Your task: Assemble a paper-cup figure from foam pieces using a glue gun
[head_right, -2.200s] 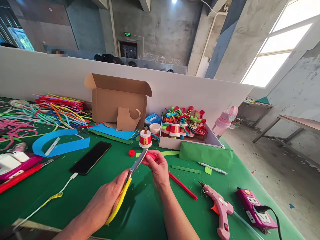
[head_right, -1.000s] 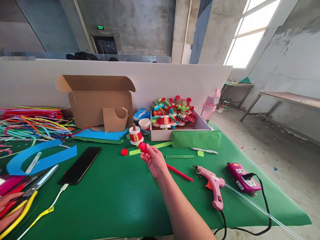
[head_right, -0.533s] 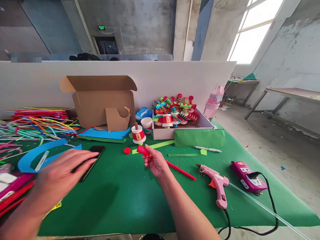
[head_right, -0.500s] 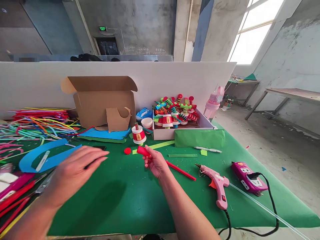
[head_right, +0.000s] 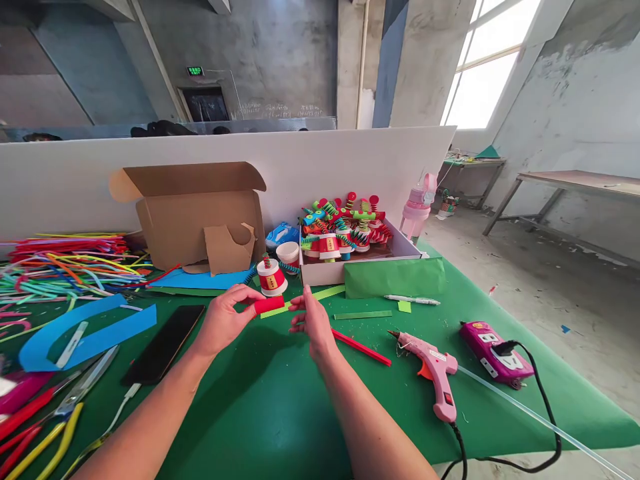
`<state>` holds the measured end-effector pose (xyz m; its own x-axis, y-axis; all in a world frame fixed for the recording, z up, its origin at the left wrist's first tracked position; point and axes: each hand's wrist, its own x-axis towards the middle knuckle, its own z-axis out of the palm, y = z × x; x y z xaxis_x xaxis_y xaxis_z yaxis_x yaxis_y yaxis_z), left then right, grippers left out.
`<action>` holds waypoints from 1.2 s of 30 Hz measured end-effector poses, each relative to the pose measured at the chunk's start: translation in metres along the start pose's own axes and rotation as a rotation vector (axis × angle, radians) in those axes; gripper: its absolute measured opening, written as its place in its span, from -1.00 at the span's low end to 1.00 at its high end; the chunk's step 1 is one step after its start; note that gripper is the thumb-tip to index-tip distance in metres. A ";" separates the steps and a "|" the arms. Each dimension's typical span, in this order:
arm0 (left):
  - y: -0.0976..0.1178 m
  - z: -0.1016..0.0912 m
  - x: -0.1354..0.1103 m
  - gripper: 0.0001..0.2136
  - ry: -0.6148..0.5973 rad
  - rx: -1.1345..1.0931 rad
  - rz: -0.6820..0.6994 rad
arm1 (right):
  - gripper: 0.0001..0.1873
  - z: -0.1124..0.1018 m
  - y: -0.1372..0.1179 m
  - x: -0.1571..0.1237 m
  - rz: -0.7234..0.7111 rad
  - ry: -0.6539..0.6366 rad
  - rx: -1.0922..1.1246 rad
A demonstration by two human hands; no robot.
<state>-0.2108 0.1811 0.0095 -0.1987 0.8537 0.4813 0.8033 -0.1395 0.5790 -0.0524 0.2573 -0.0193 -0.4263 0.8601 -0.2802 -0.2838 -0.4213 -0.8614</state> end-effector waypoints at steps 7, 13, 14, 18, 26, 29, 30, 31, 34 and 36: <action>-0.010 0.011 -0.002 -0.88 0.076 -0.090 -0.101 | -0.45 0.002 0.003 -0.002 -0.083 -0.109 -0.021; -0.010 0.025 -0.008 -0.88 0.081 -0.191 -0.079 | -0.51 0.005 0.006 -0.007 -0.080 -0.163 -0.017; -0.010 0.027 -0.008 -0.87 0.088 -0.222 -0.097 | -0.53 0.005 0.007 -0.007 -0.086 -0.160 -0.015; -0.007 0.030 -0.008 -0.92 0.112 -0.312 -0.160 | -0.54 0.005 0.007 -0.006 -0.090 -0.153 -0.033; -0.025 0.024 -0.007 -0.78 0.256 -1.159 -0.748 | -0.51 -0.001 -0.004 -0.002 -0.251 0.113 -0.041; -0.032 0.021 -0.007 -0.82 0.210 -1.257 -0.802 | -0.56 0.000 -0.010 -0.005 -0.415 0.181 -0.117; -0.033 0.020 -0.008 -0.85 0.194 -1.286 -0.819 | -0.58 0.001 -0.012 -0.009 -0.468 0.189 -0.149; -0.033 0.020 -0.007 -0.87 0.184 -1.312 -0.830 | -0.60 0.003 -0.015 -0.015 -0.512 0.185 -0.181; -0.033 0.020 -0.006 -0.88 0.202 -1.324 -0.806 | -0.62 0.001 -0.027 -0.039 -0.592 0.142 -0.271; -0.032 0.020 -0.006 -0.85 0.235 -1.311 -0.770 | -0.63 -0.011 -0.039 -0.059 -0.624 0.150 -0.336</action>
<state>-0.2238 0.1906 -0.0251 -0.5027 0.8456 -0.1797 -0.5500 -0.1525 0.8211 -0.0069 0.2265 0.0260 -0.1414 0.9518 0.2721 -0.1460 0.2518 -0.9567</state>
